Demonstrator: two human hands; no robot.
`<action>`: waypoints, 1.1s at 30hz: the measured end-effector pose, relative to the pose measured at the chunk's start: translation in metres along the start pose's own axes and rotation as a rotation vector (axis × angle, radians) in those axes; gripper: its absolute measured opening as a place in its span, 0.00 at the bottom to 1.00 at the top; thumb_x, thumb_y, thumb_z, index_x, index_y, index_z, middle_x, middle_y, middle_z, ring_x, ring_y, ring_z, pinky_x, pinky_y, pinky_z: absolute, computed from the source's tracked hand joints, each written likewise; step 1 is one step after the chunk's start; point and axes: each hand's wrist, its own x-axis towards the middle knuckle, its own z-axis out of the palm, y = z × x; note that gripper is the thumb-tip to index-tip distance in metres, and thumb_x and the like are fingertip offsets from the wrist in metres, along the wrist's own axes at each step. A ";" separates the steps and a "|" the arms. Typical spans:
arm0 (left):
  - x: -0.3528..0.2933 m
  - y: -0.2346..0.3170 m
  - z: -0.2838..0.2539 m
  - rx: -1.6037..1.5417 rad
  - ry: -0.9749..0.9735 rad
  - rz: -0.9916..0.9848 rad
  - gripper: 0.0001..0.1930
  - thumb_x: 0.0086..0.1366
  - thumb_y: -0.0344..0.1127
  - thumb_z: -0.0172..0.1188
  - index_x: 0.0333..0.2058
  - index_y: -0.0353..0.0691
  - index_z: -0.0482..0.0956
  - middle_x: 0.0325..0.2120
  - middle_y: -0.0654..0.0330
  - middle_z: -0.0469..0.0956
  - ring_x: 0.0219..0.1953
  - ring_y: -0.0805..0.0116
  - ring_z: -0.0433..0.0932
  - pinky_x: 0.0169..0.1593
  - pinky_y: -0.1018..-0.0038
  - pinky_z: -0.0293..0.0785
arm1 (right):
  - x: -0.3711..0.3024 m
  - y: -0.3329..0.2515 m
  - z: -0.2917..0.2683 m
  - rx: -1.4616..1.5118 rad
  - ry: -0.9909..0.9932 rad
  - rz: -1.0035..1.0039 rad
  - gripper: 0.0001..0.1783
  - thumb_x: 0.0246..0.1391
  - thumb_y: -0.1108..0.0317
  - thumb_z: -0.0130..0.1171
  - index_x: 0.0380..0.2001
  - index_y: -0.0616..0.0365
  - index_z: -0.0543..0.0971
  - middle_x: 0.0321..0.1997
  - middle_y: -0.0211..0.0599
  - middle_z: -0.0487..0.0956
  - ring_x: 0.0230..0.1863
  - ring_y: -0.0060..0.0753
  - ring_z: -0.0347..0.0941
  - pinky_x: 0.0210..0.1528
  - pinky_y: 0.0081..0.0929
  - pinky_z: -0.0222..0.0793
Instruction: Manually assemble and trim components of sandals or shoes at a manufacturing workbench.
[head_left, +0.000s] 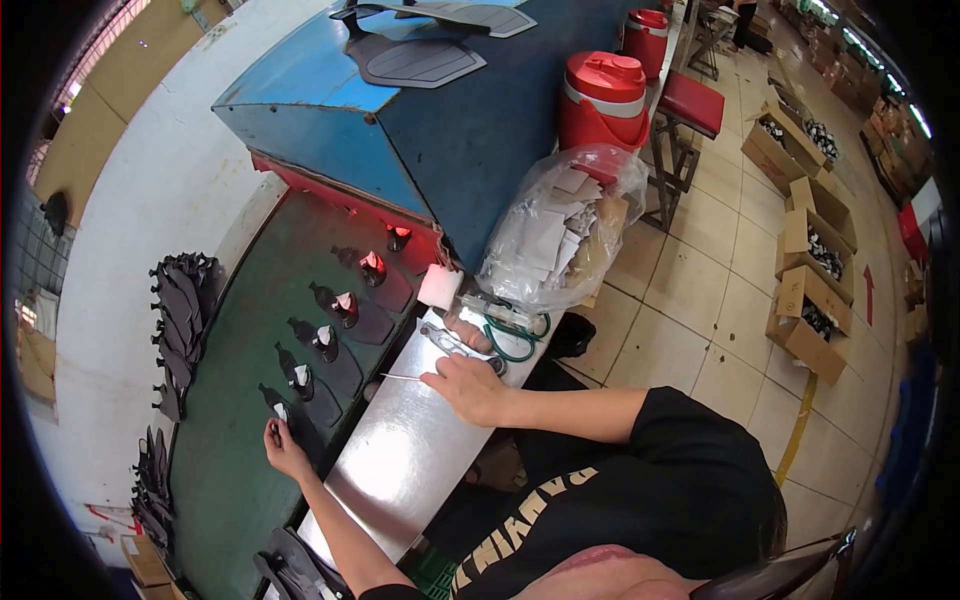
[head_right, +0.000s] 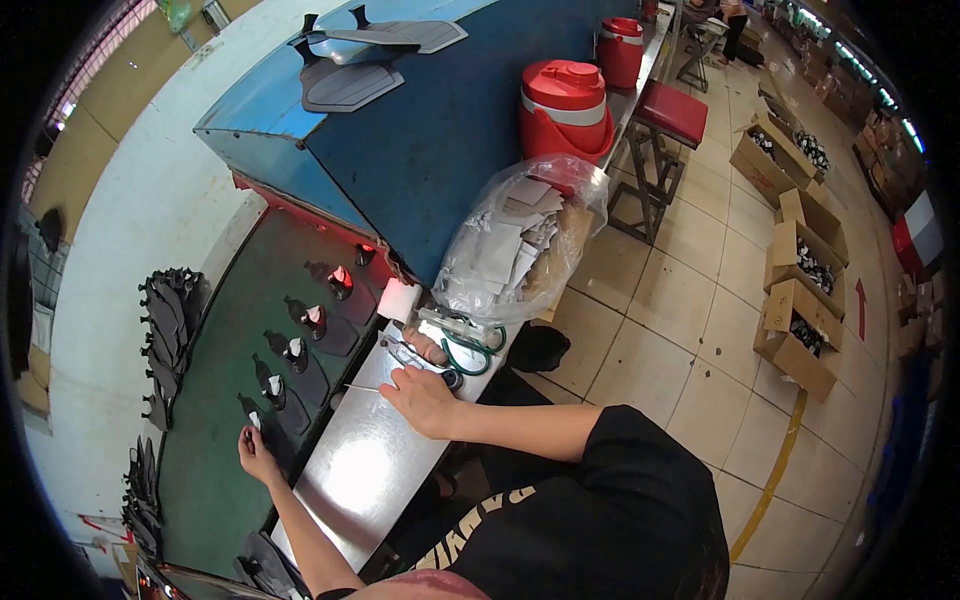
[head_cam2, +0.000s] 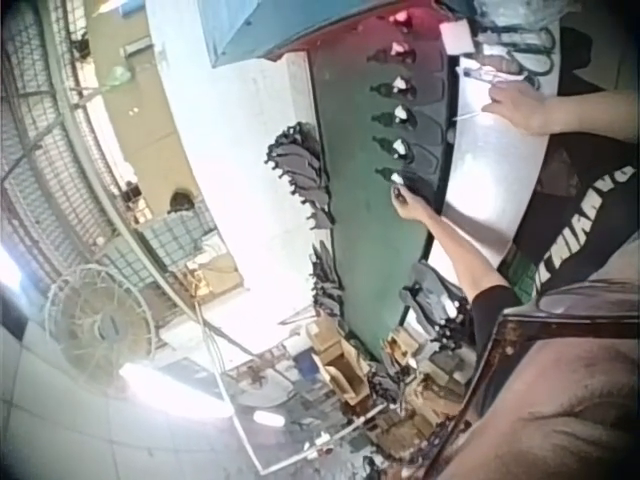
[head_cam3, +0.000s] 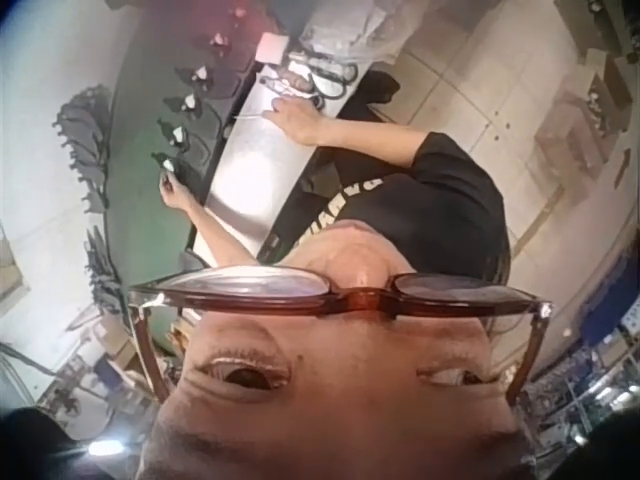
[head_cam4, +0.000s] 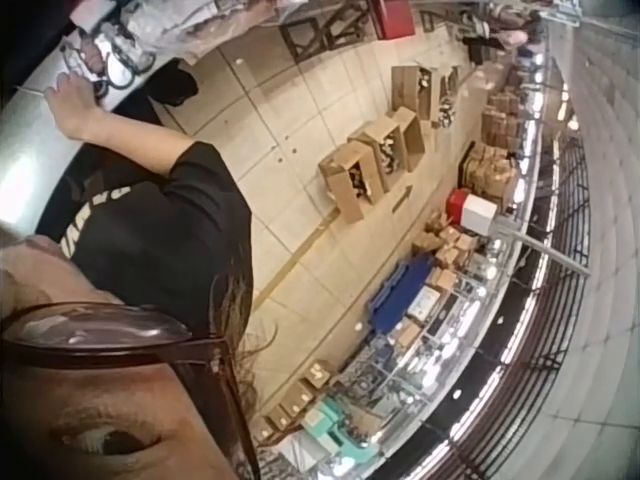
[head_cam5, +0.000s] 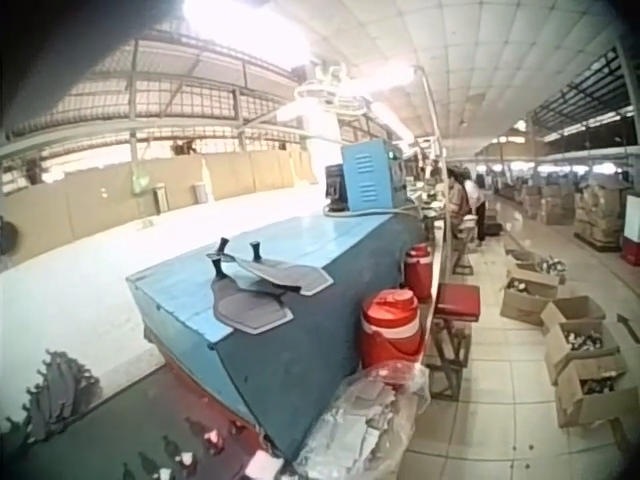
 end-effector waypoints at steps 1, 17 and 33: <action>-0.006 0.002 -0.006 -0.007 0.028 -0.038 0.12 0.64 0.31 0.62 0.44 0.32 0.79 0.39 0.56 0.81 0.42 0.71 0.79 0.48 0.77 0.73 | 0.000 -0.001 -0.001 0.005 0.001 0.000 0.19 0.45 0.74 0.57 0.45 0.57 0.76 0.37 0.43 0.72 0.41 0.43 0.70 0.41 0.35 0.70; -0.125 0.173 -0.043 -0.544 -0.039 -0.075 0.15 0.62 0.23 0.61 0.48 0.33 0.77 0.44 0.55 0.79 0.44 0.69 0.78 0.49 0.74 0.75 | 0.003 -0.053 -0.038 1.538 -0.254 0.167 0.14 0.56 0.68 0.63 0.45 0.57 0.75 0.51 0.37 0.76 0.56 0.30 0.69 0.55 0.31 0.69; -0.253 0.201 -0.081 -0.909 -0.231 -0.468 0.16 0.60 0.19 0.59 0.47 0.34 0.79 0.48 0.52 0.79 0.44 0.70 0.80 0.41 0.77 0.82 | -0.023 -0.124 -0.055 1.024 -0.492 -0.048 0.20 0.45 0.72 0.69 0.41 0.61 0.72 0.31 0.31 0.75 0.32 0.20 0.71 0.36 0.18 0.64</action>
